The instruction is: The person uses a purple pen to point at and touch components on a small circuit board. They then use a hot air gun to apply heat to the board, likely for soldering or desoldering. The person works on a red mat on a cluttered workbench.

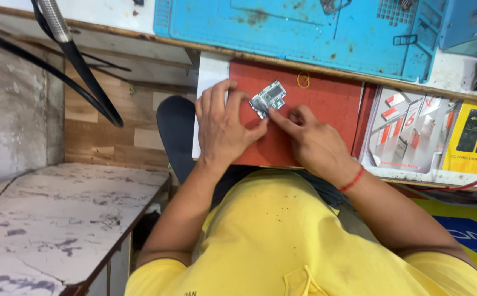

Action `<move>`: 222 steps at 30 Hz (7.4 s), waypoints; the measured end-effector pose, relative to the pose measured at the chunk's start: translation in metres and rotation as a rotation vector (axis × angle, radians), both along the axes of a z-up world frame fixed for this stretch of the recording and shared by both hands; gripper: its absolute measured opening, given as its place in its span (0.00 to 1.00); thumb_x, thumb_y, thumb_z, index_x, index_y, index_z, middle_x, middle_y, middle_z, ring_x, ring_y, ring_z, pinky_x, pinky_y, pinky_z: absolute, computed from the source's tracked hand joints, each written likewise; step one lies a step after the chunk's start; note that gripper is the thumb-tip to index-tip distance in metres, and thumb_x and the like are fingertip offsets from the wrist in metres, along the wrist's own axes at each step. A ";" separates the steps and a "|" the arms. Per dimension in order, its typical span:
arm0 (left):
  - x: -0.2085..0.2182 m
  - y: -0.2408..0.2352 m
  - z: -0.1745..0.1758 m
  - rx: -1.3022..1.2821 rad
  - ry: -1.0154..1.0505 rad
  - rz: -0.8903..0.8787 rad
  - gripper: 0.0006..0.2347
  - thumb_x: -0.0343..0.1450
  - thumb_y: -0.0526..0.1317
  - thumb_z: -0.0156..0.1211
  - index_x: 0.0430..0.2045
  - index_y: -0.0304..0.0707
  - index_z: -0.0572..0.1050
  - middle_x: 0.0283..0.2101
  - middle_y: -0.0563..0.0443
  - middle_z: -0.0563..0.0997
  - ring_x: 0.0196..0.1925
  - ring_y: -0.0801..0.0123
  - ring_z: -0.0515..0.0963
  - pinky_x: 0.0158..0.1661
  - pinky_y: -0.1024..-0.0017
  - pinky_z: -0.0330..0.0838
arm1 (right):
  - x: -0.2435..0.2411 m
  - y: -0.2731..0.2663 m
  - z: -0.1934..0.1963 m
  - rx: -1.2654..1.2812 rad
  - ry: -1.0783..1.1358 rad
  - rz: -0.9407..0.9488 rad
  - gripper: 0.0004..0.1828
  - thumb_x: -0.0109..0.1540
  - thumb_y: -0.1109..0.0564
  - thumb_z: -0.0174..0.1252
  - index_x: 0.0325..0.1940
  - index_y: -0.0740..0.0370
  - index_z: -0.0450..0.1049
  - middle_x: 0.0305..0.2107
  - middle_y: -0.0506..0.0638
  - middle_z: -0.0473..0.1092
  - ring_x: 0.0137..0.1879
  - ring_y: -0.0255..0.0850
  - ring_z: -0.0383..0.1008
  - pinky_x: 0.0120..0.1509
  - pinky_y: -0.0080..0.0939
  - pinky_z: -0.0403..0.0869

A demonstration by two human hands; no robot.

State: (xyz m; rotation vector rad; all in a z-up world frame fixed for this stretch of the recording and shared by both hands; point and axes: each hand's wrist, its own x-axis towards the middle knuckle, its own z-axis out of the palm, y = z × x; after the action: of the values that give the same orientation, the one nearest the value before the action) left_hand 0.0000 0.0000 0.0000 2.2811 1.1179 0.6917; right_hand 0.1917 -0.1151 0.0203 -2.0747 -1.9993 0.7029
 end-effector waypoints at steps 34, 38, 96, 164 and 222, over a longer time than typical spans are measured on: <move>0.002 0.001 0.006 0.039 0.027 -0.004 0.21 0.58 0.48 0.78 0.41 0.44 0.80 0.53 0.51 0.73 0.58 0.55 0.69 0.58 0.55 0.62 | 0.010 0.009 0.014 0.125 -0.101 -0.023 0.32 0.61 0.63 0.51 0.69 0.43 0.71 0.43 0.55 0.70 0.28 0.53 0.75 0.32 0.52 0.76; 0.003 0.001 0.006 0.041 0.035 -0.023 0.20 0.57 0.48 0.79 0.38 0.45 0.80 0.54 0.52 0.73 0.58 0.55 0.69 0.57 0.56 0.61 | 0.012 0.006 0.011 0.155 -0.097 -0.107 0.30 0.62 0.63 0.52 0.70 0.46 0.71 0.43 0.54 0.71 0.31 0.54 0.75 0.34 0.53 0.75; 0.001 0.005 0.007 -0.027 0.009 -0.009 0.27 0.56 0.45 0.81 0.47 0.45 0.77 0.54 0.54 0.74 0.59 0.57 0.70 0.60 0.57 0.62 | -0.020 0.016 0.017 -0.036 -0.037 -0.077 0.40 0.56 0.70 0.46 0.73 0.51 0.65 0.50 0.65 0.67 0.33 0.63 0.75 0.37 0.61 0.76; 0.001 0.002 0.007 0.044 0.036 -0.047 0.17 0.58 0.49 0.79 0.33 0.43 0.81 0.53 0.53 0.75 0.59 0.56 0.69 0.58 0.55 0.61 | 0.004 0.010 0.011 0.112 -0.016 -0.227 0.29 0.63 0.64 0.52 0.69 0.50 0.72 0.42 0.60 0.71 0.35 0.61 0.75 0.38 0.59 0.74; -0.018 -0.039 0.034 -0.491 -0.338 -0.298 0.08 0.77 0.37 0.57 0.45 0.33 0.78 0.34 0.46 0.79 0.30 0.67 0.77 0.34 0.71 0.72 | 0.048 0.025 0.054 0.192 0.441 0.276 0.16 0.57 0.64 0.71 0.49 0.59 0.82 0.38 0.51 0.79 0.39 0.40 0.81 0.43 0.38 0.79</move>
State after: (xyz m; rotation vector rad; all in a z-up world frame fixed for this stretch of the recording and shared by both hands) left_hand -0.0177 -0.0393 0.0337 1.7777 0.6761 0.5773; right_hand 0.2394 -0.0904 0.0747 -1.4027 -2.0105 0.8842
